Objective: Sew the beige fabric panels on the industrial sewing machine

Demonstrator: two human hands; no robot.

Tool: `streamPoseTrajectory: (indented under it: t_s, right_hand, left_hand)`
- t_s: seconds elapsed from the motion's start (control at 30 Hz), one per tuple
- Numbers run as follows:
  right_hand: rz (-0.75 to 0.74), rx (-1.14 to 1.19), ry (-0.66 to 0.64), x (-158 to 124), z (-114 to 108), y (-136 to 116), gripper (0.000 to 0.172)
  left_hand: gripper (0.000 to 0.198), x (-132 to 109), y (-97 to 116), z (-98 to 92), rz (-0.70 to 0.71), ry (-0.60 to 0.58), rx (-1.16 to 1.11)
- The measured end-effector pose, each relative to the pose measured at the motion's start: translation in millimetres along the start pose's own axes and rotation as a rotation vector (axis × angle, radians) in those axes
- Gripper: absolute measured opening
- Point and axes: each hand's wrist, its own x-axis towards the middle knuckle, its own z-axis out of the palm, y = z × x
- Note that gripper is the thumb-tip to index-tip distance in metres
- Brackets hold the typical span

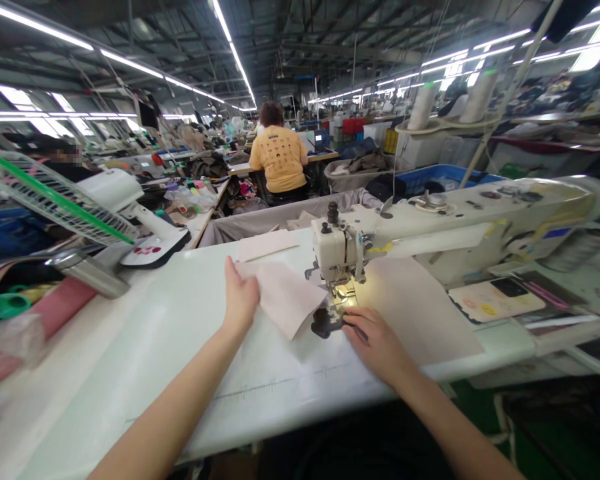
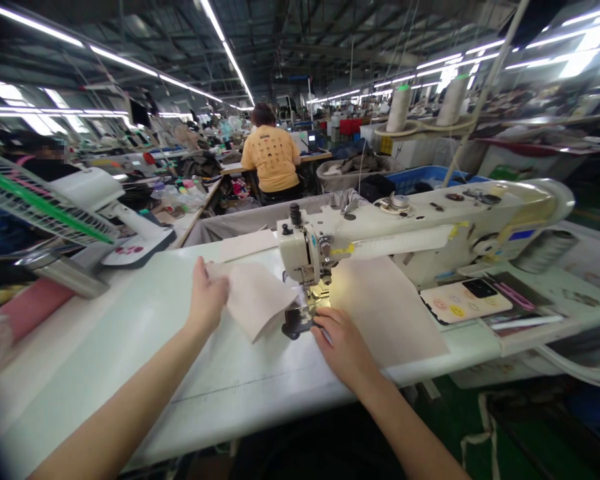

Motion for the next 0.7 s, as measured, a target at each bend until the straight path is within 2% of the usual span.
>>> streamPoseTrajectory:
  t_s: [0.03,0.07,0.13,0.17,0.23,0.33,0.4,0.53,0.6,0.7]
  right_hand:
    - [0.009,0.008,0.004,0.7,-1.3,0.5,0.018]
    - [0.02,0.013,0.01,1.3,-3.0,0.1,0.019]
    - [0.044,0.014,0.041,2.5,-6.8,-5.3,0.02]
    - [0.053,0.01,0.061,3.0,-8.4,-10.8,0.021]
    - [0.044,0.001,0.078,4.1,-9.7,-27.1,0.023]
    - [-0.047,-0.005,-0.013,5.0,-3.3,-53.3,0.026]
    - [-0.081,-0.049,-0.09,4.1,4.4,-61.4,0.028]
    - [-0.028,-0.212,-0.163,-0.5,10.7,-48.5,0.022]
    - [-0.034,-0.223,-0.191,-1.6,6.1,-37.2,0.021]
    - [-0.075,-0.179,-0.216,-0.4,-3.1,-25.3,0.02]
  left_hand:
    - [0.064,-7.5,-4.2,-2.1,0.054,-0.038,0.085]
    - [0.062,-16.7,-7.9,-4.3,0.16,-0.149,0.236]
    - [0.052,-37.2,-11.5,-9.0,0.41,-0.471,0.526]
    - [0.047,-47.2,-10.5,-11.5,0.503,-0.595,0.633]
    - [0.042,-64.3,-2.6,-16.1,0.595,-0.713,0.806]
    - [0.04,-81.1,16.8,-20.7,0.631,-0.76,0.968]
    - [0.038,-87.4,28.5,-21.9,0.624,-0.785,1.012]
    - [0.02,-89.9,39.6,-17.8,0.557,-0.815,1.067]
    - [0.019,-86.9,38.2,-10.3,0.603,-0.826,0.979]
    - [0.042,-80.6,28.6,6.7,0.737,-0.904,0.71]
